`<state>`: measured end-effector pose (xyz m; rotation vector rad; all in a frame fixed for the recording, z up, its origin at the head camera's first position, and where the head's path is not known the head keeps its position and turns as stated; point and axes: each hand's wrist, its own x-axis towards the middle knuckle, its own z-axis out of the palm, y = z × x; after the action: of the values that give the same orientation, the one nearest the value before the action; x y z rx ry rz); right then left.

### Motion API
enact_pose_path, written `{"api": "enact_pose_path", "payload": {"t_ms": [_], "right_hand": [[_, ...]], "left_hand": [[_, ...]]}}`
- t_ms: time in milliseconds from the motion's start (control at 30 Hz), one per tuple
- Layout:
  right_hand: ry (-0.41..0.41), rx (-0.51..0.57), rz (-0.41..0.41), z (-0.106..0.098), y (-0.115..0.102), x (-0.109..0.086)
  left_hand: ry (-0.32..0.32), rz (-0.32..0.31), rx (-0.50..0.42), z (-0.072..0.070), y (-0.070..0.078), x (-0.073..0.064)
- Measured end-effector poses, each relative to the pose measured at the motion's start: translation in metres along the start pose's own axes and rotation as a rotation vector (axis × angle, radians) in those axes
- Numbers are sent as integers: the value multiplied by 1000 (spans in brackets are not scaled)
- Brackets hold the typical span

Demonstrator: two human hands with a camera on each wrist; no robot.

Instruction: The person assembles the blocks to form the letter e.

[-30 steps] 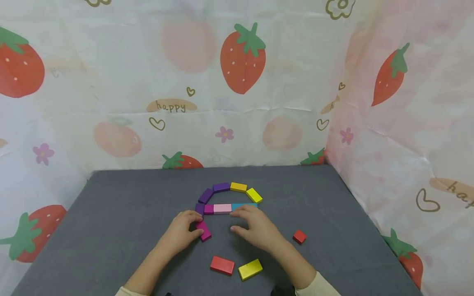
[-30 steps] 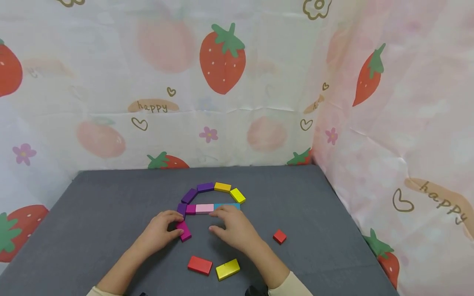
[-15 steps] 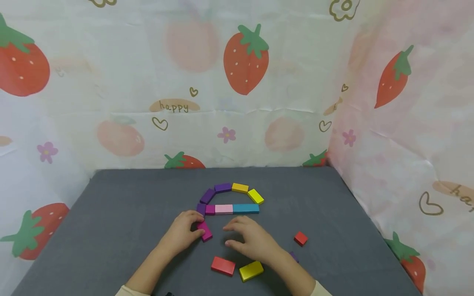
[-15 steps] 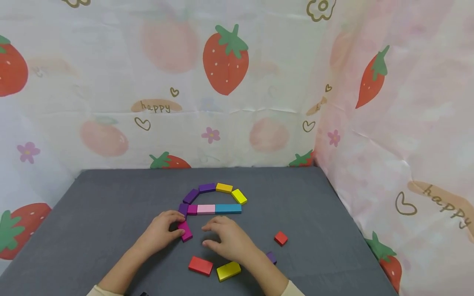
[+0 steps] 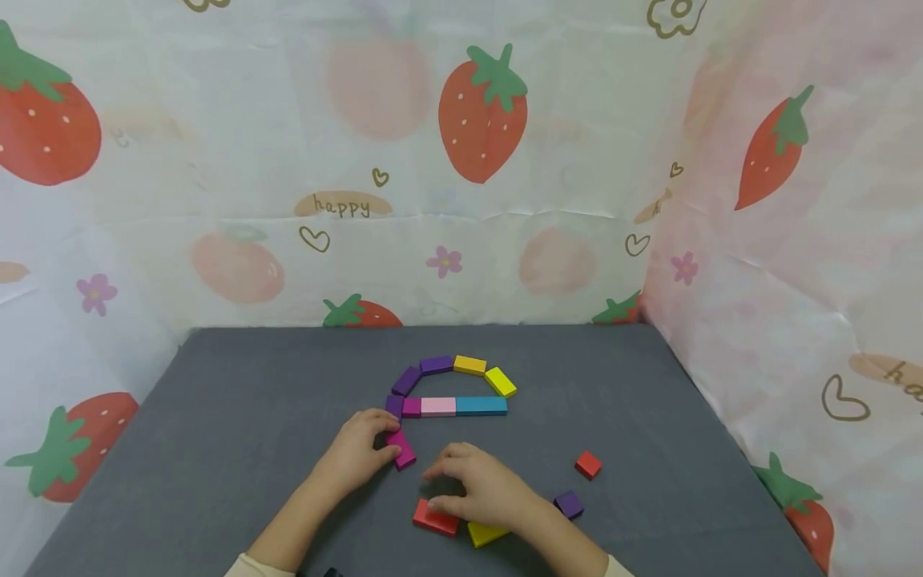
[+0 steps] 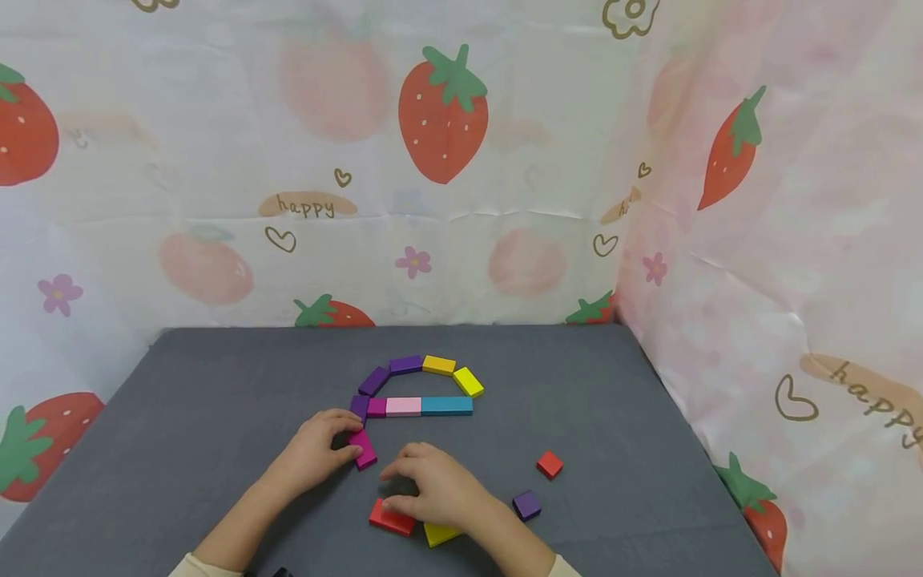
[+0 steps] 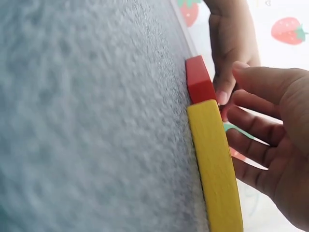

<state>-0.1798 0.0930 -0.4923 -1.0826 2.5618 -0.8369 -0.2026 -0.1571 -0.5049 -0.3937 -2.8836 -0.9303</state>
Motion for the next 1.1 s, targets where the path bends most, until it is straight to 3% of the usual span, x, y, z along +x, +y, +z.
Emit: {"api": "enact_pose_path", "payload": {"t_ms": [400,633,867,1100], "right_hand": [[-104,-48,1,4,1,0],[-99,-106,-25,7,1,0],[-113,-119,24,8,-1,2],[-132,-124,22,5,-6,5]], "left_hand": [[6,17,-1,-1,-1,2],[1,17,-5,-2,0,0],[1,4,-9,-1,0,0],[9,16,-1,0,-3,0]]}}
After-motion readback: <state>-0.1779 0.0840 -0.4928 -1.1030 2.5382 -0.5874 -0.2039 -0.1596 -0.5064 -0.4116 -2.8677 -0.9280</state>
